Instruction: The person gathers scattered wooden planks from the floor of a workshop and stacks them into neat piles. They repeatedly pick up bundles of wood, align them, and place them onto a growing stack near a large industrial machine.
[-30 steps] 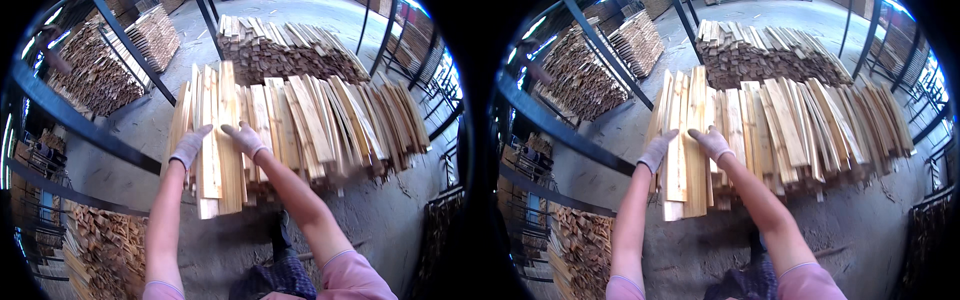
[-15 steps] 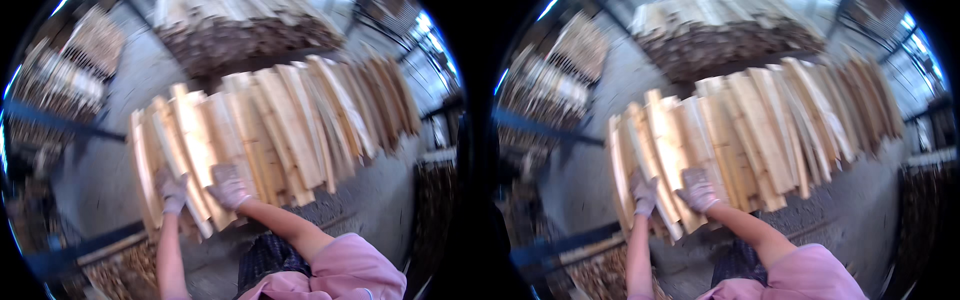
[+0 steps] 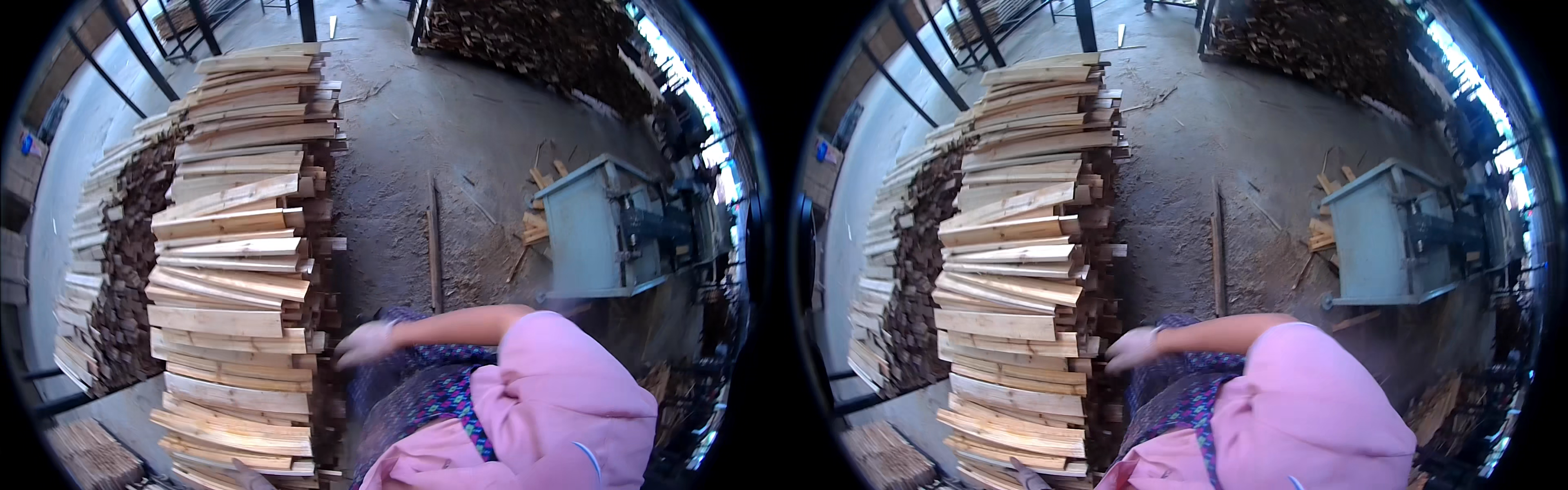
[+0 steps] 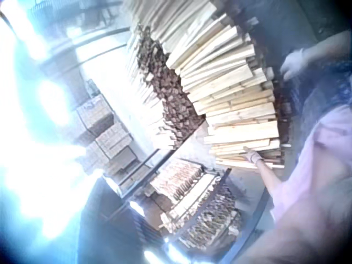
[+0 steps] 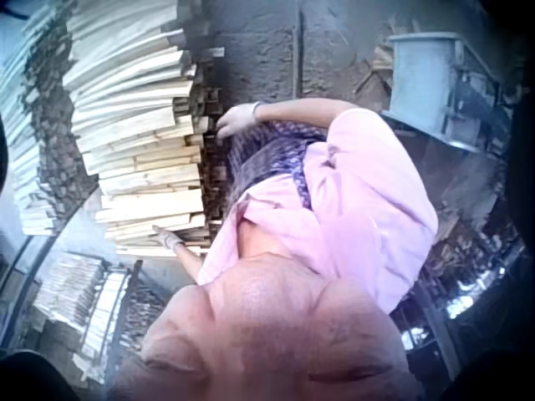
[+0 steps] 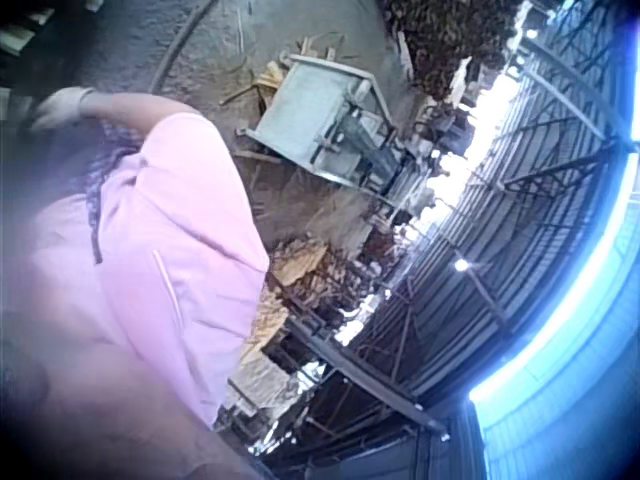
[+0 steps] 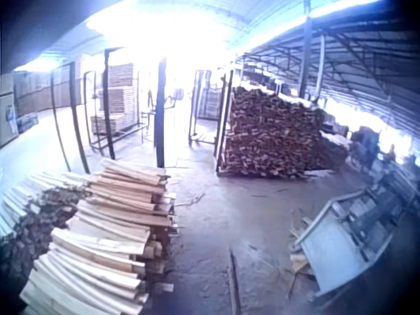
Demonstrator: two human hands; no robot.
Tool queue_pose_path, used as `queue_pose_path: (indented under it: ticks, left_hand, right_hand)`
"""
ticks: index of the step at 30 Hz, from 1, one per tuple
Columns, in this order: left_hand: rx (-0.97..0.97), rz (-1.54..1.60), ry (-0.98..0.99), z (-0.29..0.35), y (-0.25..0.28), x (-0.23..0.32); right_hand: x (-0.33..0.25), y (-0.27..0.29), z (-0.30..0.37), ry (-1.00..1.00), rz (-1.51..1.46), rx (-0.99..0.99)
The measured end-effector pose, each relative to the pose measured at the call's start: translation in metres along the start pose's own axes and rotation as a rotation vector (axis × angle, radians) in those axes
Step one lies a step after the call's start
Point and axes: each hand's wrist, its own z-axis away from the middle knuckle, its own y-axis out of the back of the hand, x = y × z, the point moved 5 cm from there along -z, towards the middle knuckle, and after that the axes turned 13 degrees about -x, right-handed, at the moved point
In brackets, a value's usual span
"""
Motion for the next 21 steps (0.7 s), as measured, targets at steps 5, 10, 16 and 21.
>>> queue_pose_path:
  ticks: [5,10,16,21]
  left_hand:
    - [-0.092,-0.043,0.203,-0.071,0.008,-0.008]
    - [0.396,-0.272,-0.436,0.042,-0.014,0.258]
    - [0.121,-0.362,-0.897,0.166,-0.155,0.557]
    - [-0.355,-0.283,-1.406,0.278,-0.304,0.726]
  right_hand:
    - [0.252,0.009,0.159,-0.754,-0.514,0.888]
    - [0.398,-0.119,0.256,-1.061,-0.564,0.573]
    - [0.422,-0.05,0.254,-0.769,-0.908,0.423]
    - [0.473,0.001,0.273,-0.873,-0.573,0.597]
